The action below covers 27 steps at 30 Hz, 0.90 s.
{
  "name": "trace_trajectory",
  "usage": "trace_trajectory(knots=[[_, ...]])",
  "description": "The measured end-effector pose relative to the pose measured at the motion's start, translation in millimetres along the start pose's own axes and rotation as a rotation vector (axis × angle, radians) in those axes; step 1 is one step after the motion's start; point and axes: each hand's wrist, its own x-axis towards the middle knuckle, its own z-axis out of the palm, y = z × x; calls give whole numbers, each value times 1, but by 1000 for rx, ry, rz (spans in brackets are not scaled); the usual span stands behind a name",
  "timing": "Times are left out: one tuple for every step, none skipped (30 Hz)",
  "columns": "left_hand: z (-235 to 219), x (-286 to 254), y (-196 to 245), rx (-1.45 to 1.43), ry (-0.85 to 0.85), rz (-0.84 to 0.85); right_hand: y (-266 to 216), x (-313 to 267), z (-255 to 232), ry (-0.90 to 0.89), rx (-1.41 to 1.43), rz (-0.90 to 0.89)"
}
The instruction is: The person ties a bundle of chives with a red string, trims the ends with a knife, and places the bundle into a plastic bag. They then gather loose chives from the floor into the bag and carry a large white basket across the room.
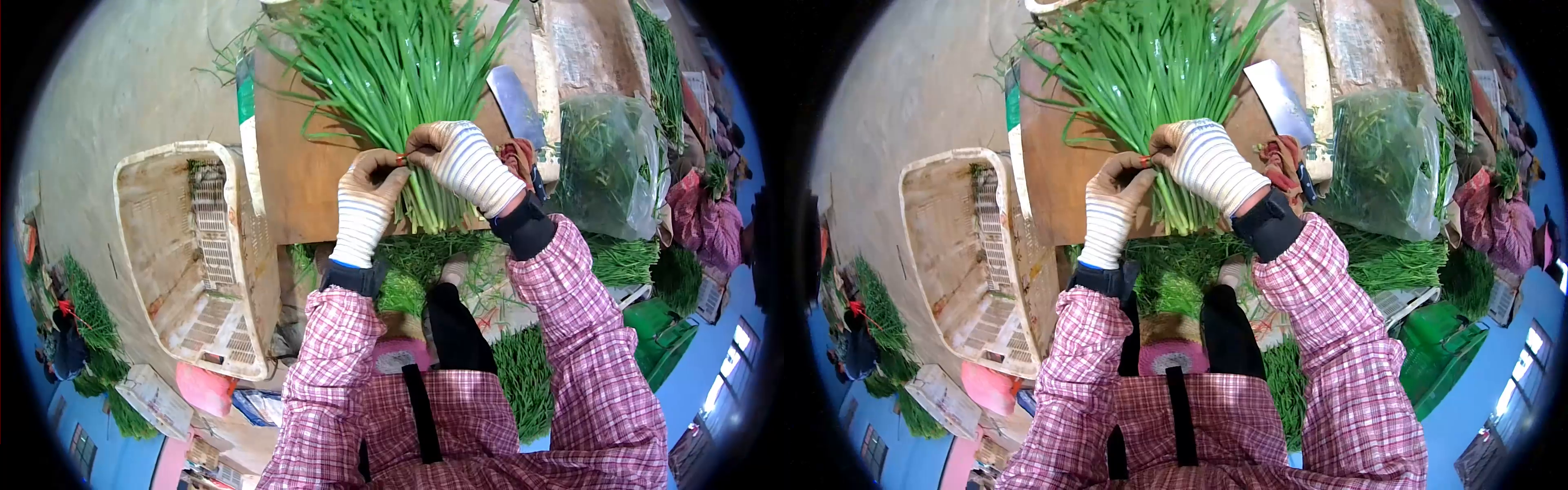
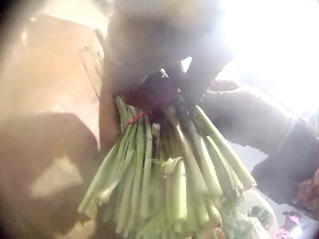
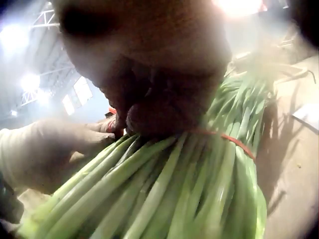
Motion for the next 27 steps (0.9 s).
trace_trajectory(knots=[[-1,-2,2,-46,18,-70,-3,1,2,-7,-81,-55],[-2,-4,5,-95,35,-138,-8,4,5,-35,-141,-38],[-2,-7,12,-161,78,-237,-12,7,7,-61,-202,-19],[-2,-9,5,-253,90,-202,-16,8,8,-86,-265,0],[-2,-10,-5,-344,101,-165,-19,9,8,-79,-319,-36],[-1,-11,-9,-436,113,-127,-21,10,9,-87,-348,-39],[1,-13,-13,-412,148,-136,-22,12,11,-94,-376,-41],[1,-13,-16,-405,166,-128,-23,13,13,-100,-403,-44],[2,-12,-20,-398,184,-120,-23,13,14,-73,-424,-89],[3,-13,-23,-390,201,-113,-23,13,15,-83,-456,-90],[4,-14,-26,-382,219,-89,-24,14,16,-90,-488,-90],[6,-15,-25,-373,237,-63,-26,15,17,-95,-519,-92],[8,-16,-25,-361,254,-38,-27,16,18,-97,-528,-94],[9,-16,-25,-324,266,-31,-28,16,18,-98,-536,-95],[11,-16,-25,-287,279,-23,-29,17,19,-99,-545,-97],[12,-15,-25,-250,292,-15,-27,18,19,-101,-534,-102],[13,-15,-26,-293,296,0,-26,17,19,-103,-520,-105],[14,-13,-28,-336,301,15,-25,17,19,-104,-506,-109],[15,-13,-29,-378,305,32,-25,17,20,-98,-514,-112],[15,-13,-30,-372,302,48,-25,16,19,-92,-522,-115],[15,-14,-31,-366,298,65,-25,16,19,-85,-529,-118],[16,-15,-31,-359,293,81,-25,16,19,-91,-547,-128],[16,-14,-32,-346,298,72,-27,16,19,-98,-564,-138],[17,-14,-31,-334,304,65,-28,17,19,-105,-580,-150],[18,-13,-30,-322,311,57,-27,17,20,-103,-584,-154],[17,-13,-31,-321,297,66,-25,18,21,-101,-587,-157],[15,-12,-31,-321,284,73,-24,18,21,-100,-591,-159]])
